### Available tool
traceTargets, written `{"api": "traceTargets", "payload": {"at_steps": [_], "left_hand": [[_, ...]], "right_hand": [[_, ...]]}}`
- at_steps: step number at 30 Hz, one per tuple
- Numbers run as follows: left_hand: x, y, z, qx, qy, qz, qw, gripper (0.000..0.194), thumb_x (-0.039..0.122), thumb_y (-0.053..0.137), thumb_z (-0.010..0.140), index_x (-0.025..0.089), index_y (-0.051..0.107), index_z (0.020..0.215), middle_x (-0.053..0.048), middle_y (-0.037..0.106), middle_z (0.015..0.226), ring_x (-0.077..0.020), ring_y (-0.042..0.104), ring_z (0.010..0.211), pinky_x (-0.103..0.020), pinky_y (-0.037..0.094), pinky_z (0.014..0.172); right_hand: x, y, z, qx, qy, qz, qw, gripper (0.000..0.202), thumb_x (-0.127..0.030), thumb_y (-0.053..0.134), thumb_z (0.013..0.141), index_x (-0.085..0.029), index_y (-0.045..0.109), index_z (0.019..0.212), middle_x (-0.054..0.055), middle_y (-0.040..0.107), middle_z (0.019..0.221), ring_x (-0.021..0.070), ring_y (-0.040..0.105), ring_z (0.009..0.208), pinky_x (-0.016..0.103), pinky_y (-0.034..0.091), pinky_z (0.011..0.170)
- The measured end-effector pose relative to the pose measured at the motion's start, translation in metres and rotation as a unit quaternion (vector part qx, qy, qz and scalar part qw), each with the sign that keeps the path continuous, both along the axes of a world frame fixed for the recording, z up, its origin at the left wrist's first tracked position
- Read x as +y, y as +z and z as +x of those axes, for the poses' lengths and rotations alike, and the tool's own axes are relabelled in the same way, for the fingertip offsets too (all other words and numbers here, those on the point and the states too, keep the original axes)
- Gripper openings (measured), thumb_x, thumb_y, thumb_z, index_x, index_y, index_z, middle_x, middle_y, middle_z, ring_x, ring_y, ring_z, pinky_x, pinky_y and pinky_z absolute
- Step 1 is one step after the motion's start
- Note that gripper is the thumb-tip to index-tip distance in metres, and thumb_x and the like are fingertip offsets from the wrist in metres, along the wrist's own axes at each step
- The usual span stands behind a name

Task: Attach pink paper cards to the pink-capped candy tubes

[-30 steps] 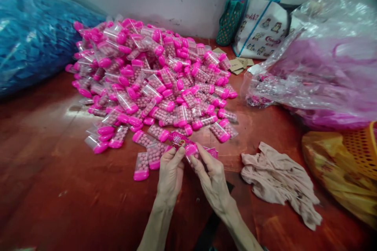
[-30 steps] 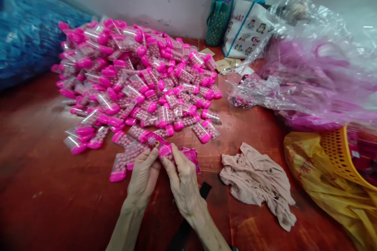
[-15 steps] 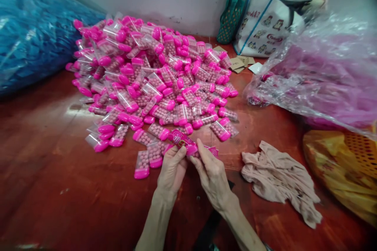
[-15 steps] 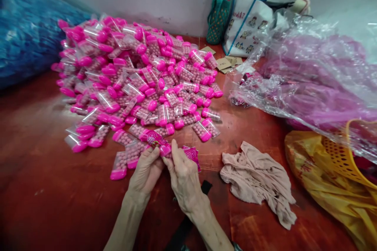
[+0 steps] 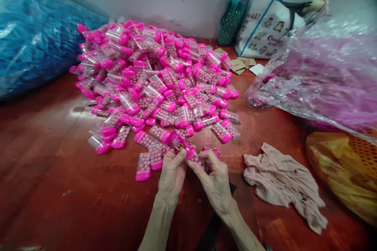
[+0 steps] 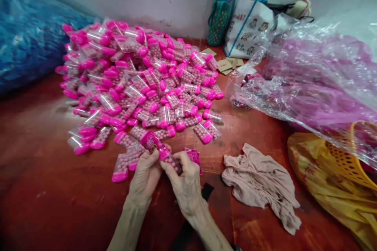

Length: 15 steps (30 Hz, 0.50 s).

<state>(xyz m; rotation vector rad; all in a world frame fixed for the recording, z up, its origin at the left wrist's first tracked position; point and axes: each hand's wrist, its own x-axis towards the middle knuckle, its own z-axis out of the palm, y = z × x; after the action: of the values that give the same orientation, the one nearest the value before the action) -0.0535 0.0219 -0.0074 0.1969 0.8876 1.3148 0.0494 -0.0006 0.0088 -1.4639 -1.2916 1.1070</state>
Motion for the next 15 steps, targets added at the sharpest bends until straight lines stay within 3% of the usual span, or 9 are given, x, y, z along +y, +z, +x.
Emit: {"api": "traceTargets", "payload": {"at_steps": [10,15], "left_hand": [[-0.0022,0.0022,0.0081,0.011,-0.062,0.004,0.998,0.014,0.018,0.071,0.062,0.012,0.067,0.075,-0.006,0.069,0.073,-0.0176,0.063,0.067,-0.032,0.050,0.070],[-0.0010,0.0028,0.0032,0.037,-0.014,0.008,0.999,0.012,0.018,0.068,0.066,0.012,0.067,0.076,-0.005,0.069,0.073,-0.0155,0.063,0.064,-0.029,0.050,0.067]], "right_hand": [[0.0002,-0.0083,0.0038,0.066,-0.035,-0.020,0.997,0.015,-0.031,0.062,0.075,-0.017,0.055,0.075,-0.003,0.054,0.061,0.0089,0.045,0.051,0.019,0.037,0.046],[-0.0003,-0.0068,-0.0013,0.079,-0.025,-0.039,0.996,0.018,-0.033,0.060,0.077,-0.018,0.056,0.086,-0.001,0.059,0.070,0.0109,0.052,0.058,0.021,0.041,0.053]]}}
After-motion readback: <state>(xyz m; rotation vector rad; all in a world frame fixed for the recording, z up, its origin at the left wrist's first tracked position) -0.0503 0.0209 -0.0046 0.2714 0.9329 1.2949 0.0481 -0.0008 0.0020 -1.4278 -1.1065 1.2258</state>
